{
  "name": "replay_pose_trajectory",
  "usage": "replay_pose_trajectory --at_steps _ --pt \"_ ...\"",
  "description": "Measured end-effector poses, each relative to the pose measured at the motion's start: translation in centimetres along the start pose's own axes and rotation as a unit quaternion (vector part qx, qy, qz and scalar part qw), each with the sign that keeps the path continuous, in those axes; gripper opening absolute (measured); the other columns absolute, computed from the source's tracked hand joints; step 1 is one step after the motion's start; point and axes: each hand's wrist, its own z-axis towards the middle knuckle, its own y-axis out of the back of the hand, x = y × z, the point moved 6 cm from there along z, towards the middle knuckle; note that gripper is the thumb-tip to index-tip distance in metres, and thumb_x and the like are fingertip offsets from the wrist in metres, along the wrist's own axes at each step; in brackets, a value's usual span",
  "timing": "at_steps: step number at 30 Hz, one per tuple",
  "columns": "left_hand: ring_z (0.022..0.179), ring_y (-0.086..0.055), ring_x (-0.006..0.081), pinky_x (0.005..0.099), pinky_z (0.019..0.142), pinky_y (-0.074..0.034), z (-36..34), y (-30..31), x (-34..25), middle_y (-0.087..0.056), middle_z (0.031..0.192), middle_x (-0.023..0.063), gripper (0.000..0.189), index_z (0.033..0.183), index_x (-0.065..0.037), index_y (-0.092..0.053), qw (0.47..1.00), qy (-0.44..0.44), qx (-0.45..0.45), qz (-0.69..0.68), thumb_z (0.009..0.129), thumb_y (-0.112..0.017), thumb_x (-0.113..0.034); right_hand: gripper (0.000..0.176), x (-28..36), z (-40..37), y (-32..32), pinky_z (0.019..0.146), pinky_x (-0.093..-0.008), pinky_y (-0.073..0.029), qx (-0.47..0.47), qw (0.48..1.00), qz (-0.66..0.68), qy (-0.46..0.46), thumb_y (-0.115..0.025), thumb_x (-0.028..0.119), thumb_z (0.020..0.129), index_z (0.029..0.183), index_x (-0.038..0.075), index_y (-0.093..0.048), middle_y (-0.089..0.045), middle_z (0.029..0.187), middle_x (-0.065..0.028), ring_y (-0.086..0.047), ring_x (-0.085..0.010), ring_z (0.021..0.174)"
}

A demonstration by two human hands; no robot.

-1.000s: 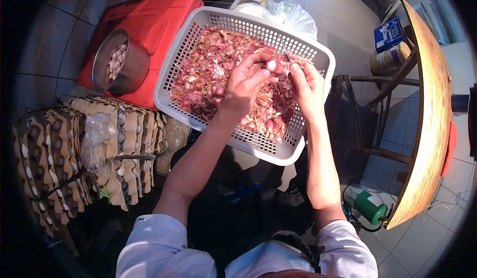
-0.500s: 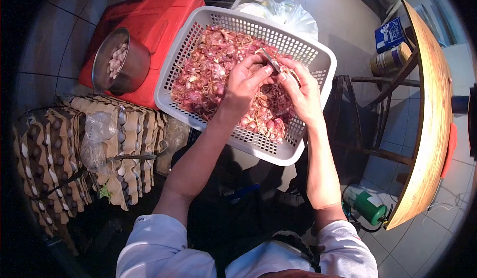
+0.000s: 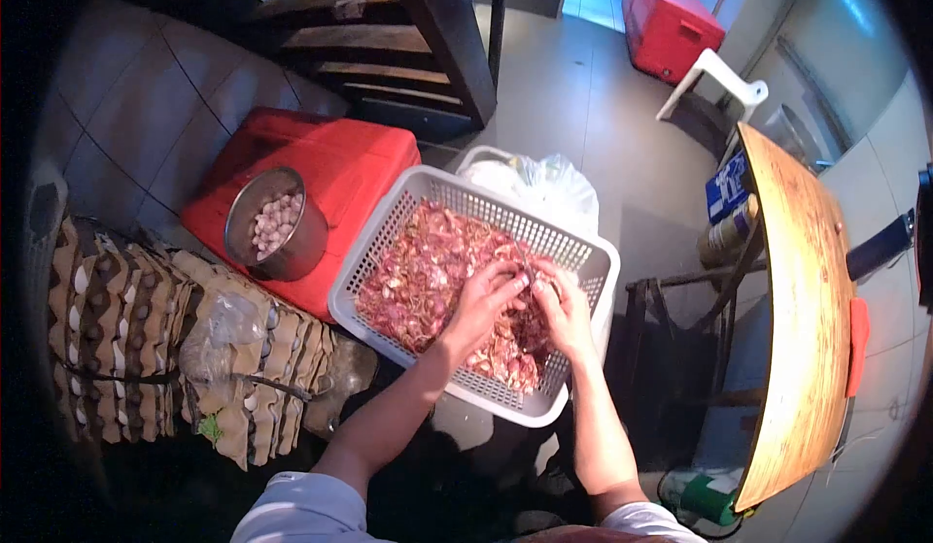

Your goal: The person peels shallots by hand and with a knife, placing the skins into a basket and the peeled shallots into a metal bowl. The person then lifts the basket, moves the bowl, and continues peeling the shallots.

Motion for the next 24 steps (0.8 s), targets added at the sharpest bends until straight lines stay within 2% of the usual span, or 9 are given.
replay_pose_trajectory --at_steps 2,3,7,10,12,14,17,23,24 --pt "0.099 -0.061 0.0117 0.0261 0.076 -0.052 -0.1 -0.4 0.0 -0.063 0.111 0.0056 0.026 0.120 -0.004 -0.054 1.000 -0.006 0.013 -0.007 0.095 -0.058 -0.009 0.031 1.0 0.0 0.0 0.090 -0.0316 -0.047 0.009 0.999 -0.031 0.041 -0.057 0.015 0.094 0.123 0.003 -0.060 -0.068 0.110 -0.0124 -0.061 -0.0160 0.104" --pt "0.098 -0.061 0.0112 0.0255 0.076 -0.051 -0.1 -0.5 0.1 -0.063 0.110 0.0050 0.026 0.120 -0.004 -0.054 1.000 -0.005 0.016 -0.009 0.095 -0.058 -0.009 0.031 0.1 -0.1 -0.1 0.090 -0.0312 -0.046 0.012 1.000 0.005 -0.005 -0.057 0.015 0.095 0.123 0.003 -0.061 -0.068 0.110 -0.0127 -0.061 -0.0153 0.104" --pt "0.095 -0.061 0.0114 0.0255 0.074 -0.052 -0.1 -0.4 0.0 -0.063 0.107 0.0051 0.026 0.120 -0.004 -0.054 1.000 0.017 0.006 0.003 0.095 -0.057 -0.011 0.031 -0.7 0.0 0.3 0.093 -0.0326 -0.046 -0.018 0.999 0.011 -0.042 -0.059 0.018 0.094 0.121 0.001 -0.062 -0.067 0.112 -0.0153 -0.061 -0.0176 0.106" --pt "0.091 -0.062 0.0129 0.0255 0.072 -0.052 -0.2 -0.2 -0.4 -0.063 0.105 0.0056 0.029 0.122 -0.003 -0.053 0.999 0.016 -0.033 -0.016 0.094 -0.058 -0.011 0.034 -3.4 0.1 0.8 0.093 -0.0337 -0.046 -0.084 0.996 -0.034 0.028 -0.059 0.019 0.094 0.123 0.000 -0.059 -0.067 0.113 -0.0169 -0.061 -0.0202 0.108" --pt "0.091 -0.063 0.0147 0.0260 0.072 -0.053 -0.3 -0.6 -1.8 -0.063 0.106 0.0076 0.033 0.125 -0.002 -0.052 0.999 0.014 -0.049 0.010 0.094 -0.059 -0.010 0.037 -1.5 0.2 0.6 0.095 -0.0348 -0.045 -0.053 0.998 -0.025 0.029 -0.059 0.019 0.094 0.126 0.001 -0.057 -0.066 0.115 -0.0179 -0.061 -0.0228 0.111" --pt "0.091 -0.063 0.0125 0.0245 0.074 -0.054 0.1 -0.2 -1.8 -0.064 0.105 0.0070 0.035 0.129 -0.001 -0.052 0.999 -0.008 -0.037 0.002 0.095 -0.057 -0.010 0.040 -2.5 0.3 0.2 0.095 -0.0351 -0.045 -0.021 1.000 0.011 -0.005 -0.060 0.019 0.093 0.127 0.000 -0.055 -0.066 0.115 -0.0184 -0.062 -0.0234 0.109" --pt "0.093 -0.065 0.0159 0.0259 0.072 -0.055 0.7 0.3 -1.7 -0.065 0.108 0.0115 0.031 0.125 0.001 -0.051 0.999 -0.025 -0.027 0.000 0.095 -0.057 -0.007 0.037 -2.7 0.3 0.3 0.093 -0.0336 -0.046 -0.040 0.998 0.048 -0.029 -0.061 0.017 0.091 0.124 0.000 -0.057 -0.066 0.113 -0.0158 -0.062 -0.0219 0.107" --pt "0.094 -0.064 0.0149 0.0272 0.076 -0.055 0.9 0.6 -0.9 -0.065 0.109 0.0103 0.030 0.125 0.000 -0.050 0.999 -0.027 -0.008 -0.044 0.096 -0.054 -0.004 0.037 -2.0 0.1 -0.1 0.094 -0.0333 -0.046 -0.030 0.987 0.155 -0.036 -0.063 0.017 0.091 0.125 0.002 -0.058 -0.064 0.117 -0.0129 -0.061 -0.0198 0.107" --pt "0.095 -0.064 0.0149 0.0275 0.077 -0.055 1.0 0.6 -0.8 -0.065 0.109 0.0100 0.031 0.126 0.000 -0.050 0.998 -0.025 -0.009 -0.049 0.096 -0.054 -0.004 0.037 -1.8 0.2 -0.3 0.094 -0.0335 -0.046 -0.018 0.992 0.119 -0.023 -0.063 0.017 0.091 0.125 0.002 -0.058 -0.064 0.117 -0.0126 -0.061 -0.0205 0.107"
